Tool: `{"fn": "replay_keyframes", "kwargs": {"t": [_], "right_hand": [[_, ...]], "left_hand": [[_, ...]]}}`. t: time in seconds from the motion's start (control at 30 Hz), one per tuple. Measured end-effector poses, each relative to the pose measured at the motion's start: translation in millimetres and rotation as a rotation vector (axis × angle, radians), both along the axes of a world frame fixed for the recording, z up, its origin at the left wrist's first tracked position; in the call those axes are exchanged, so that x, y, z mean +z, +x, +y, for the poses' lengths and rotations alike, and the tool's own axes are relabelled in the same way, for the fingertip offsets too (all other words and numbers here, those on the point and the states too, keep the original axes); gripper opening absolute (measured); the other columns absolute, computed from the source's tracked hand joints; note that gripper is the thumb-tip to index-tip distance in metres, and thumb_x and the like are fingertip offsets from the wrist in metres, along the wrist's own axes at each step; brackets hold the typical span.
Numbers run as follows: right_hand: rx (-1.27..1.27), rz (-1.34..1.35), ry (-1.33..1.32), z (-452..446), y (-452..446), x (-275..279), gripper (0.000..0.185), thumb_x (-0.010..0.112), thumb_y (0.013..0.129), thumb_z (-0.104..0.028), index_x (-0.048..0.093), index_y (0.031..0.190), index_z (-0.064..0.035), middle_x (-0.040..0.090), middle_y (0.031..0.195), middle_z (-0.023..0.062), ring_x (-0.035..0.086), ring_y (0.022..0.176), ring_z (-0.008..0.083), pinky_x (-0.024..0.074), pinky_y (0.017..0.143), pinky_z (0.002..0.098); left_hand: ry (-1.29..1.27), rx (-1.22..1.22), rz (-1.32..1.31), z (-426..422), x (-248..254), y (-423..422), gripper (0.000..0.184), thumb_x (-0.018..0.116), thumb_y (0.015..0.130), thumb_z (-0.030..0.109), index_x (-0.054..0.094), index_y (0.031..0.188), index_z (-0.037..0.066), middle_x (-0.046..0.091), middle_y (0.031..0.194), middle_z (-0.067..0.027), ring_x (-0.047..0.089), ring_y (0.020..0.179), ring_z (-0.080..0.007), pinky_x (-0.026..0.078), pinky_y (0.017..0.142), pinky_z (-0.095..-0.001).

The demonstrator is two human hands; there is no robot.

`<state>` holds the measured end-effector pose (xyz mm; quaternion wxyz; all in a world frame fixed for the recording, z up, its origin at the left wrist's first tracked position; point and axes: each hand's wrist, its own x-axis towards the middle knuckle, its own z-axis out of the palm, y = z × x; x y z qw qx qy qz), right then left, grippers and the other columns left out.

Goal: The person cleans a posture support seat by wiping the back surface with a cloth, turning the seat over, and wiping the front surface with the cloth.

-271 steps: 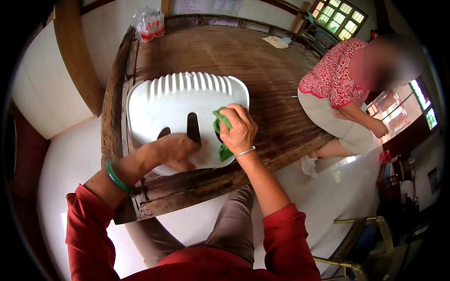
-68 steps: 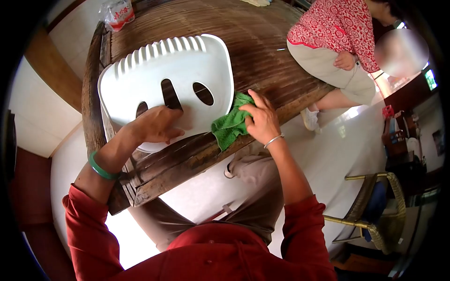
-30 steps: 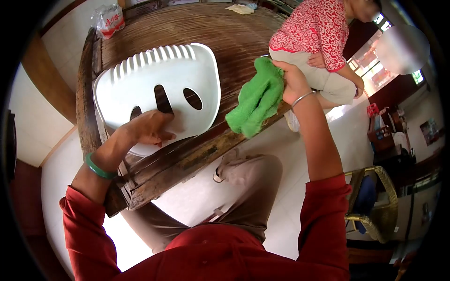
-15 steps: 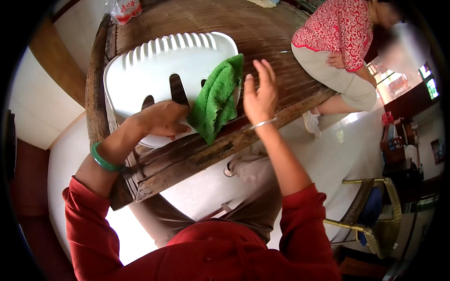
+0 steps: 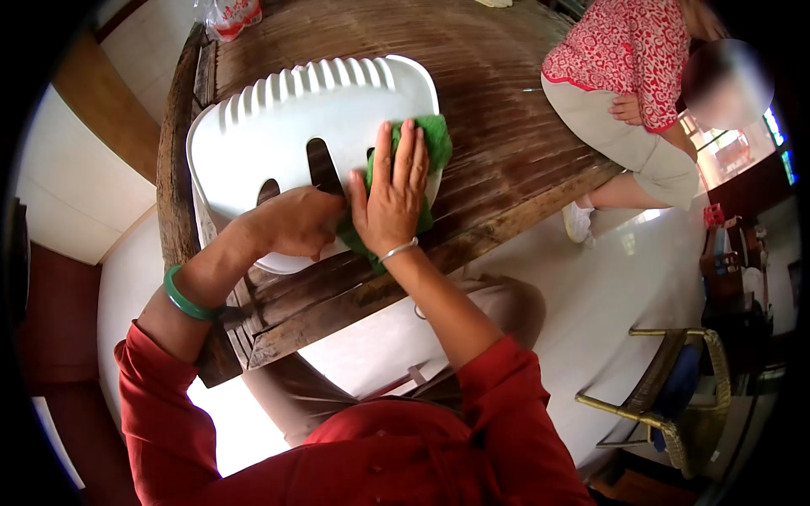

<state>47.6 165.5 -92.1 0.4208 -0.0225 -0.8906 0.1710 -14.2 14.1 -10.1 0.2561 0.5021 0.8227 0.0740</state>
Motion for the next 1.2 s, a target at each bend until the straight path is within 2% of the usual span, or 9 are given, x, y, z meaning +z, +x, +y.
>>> {"fn": "replay_keyframes", "kwargs": {"t": [0.3,0.47,0.53,0.73,0.9,0.97,1.03,1.13,1.2], "right_hand": [[0.085,-0.118,-0.073,-26,52,1,0.07,0.059,0.09,-0.012,0.03,0.152,0.0007,0.022,0.158,0.0266,0.026,0.142,0.0459,0.0227,0.116,0.0528],[0.204,-0.055,-0.003,-8,54,3,0.066,0.063,0.08,-0.002,0.049,0.144,-0.0045,0.039,0.151,0.0218,0.045,0.128,0.042,0.0372,0.108,0.048],[0.254,0.041,-0.038,4,45,5,0.057,0.064,0.076,0.003,0.061,0.133,-0.0048,0.053,0.139,0.02,0.052,0.12,0.0375,0.0427,0.102,0.0439],[0.358,0.262,-0.2,9,9,56,0.041,0.063,0.08,0.004,0.069,0.12,-0.0037,0.065,0.121,0.0154,0.061,0.109,0.0317,0.0462,0.098,0.0386],[0.498,0.33,0.135,-36,-53,133,0.037,0.063,0.086,-0.013,0.068,0.123,-0.0099,0.063,0.127,0.0118,0.059,0.112,0.0295,0.0455,0.097,0.0392],[0.515,0.146,0.359,-64,-81,128,0.043,0.064,0.088,-0.028,0.064,0.128,-0.014,0.058,0.133,0.0108,0.055,0.118,0.03,0.0396,0.104,0.0446],[0.446,0.065,0.538,-82,-100,101,0.054,0.062,0.088,-0.045,0.059,0.134,-0.0174,0.05,0.142,0.011,0.048,0.125,0.0313,0.0314,0.108,0.052],[0.452,0.098,0.545,-73,-105,97,0.049,0.062,0.09,-0.041,0.059,0.133,-0.0178,0.05,0.141,0.0102,0.048,0.124,0.0305,0.0344,0.107,0.0493],[0.454,0.115,0.551,-62,-105,98,0.048,0.061,0.091,-0.04,0.058,0.134,-0.0187,0.05,0.142,0.0097,0.049,0.124,0.0303,0.0354,0.106,0.0482]], "left_hand": [[0.03,-0.006,-0.018,-4,2,2,0.027,0.068,0.068,0.008,0.063,0.093,-0.002,0.069,0.085,-0.0215,0.067,0.092,-0.0395,0.051,0.079,-0.044],[0.028,-0.004,0.031,-5,0,3,0.028,0.069,0.068,0.01,0.062,0.093,-0.001,0.068,0.088,-0.0239,0.065,0.094,-0.042,0.05,0.081,-0.046],[0.037,0.019,-0.006,-5,1,4,0.03,0.069,0.069,0.011,0.062,0.095,-0.002,0.067,0.089,-0.0252,0.065,0.095,-0.0429,0.05,0.083,-0.0471],[0.011,-0.035,0.049,-2,-7,4,0.029,0.067,0.075,0.017,0.066,0.096,-0.004,0.068,0.089,-0.0253,0.066,0.092,-0.0422,0.051,0.081,-0.0471],[-0.015,0.029,0.08,3,0,12,0.027,0.065,0.078,0.018,0.071,0.097,0.0,0.071,0.096,-0.0207,0.068,0.095,-0.0362,0.054,0.083,-0.0443],[0.016,0.159,0.198,13,-20,22,0.022,0.067,0.084,0.02,0.074,0.099,0.007,0.072,0.107,-0.0146,0.069,0.101,-0.0274,0.055,0.081,-0.0403],[0.075,0.236,0.225,13,-30,28,0.022,0.068,0.085,0.024,0.074,0.099,0.008,0.072,0.105,-0.0131,0.07,0.099,-0.0259,0.056,0.079,-0.039],[0.11,0.273,0.326,13,-26,33,0.027,0.071,0.087,0.036,0.073,0.094,0.01,0.073,0.097,-0.0087,0.072,0.091,-0.0224,0.056,0.072,-0.0352],[0.023,0.254,0.281,17,-23,34,0.034,0.069,0.088,0.041,0.07,0.097,0.008,0.072,0.089,-0.0144,0.071,0.085,-0.0297,0.056,0.072,-0.0399]]}}
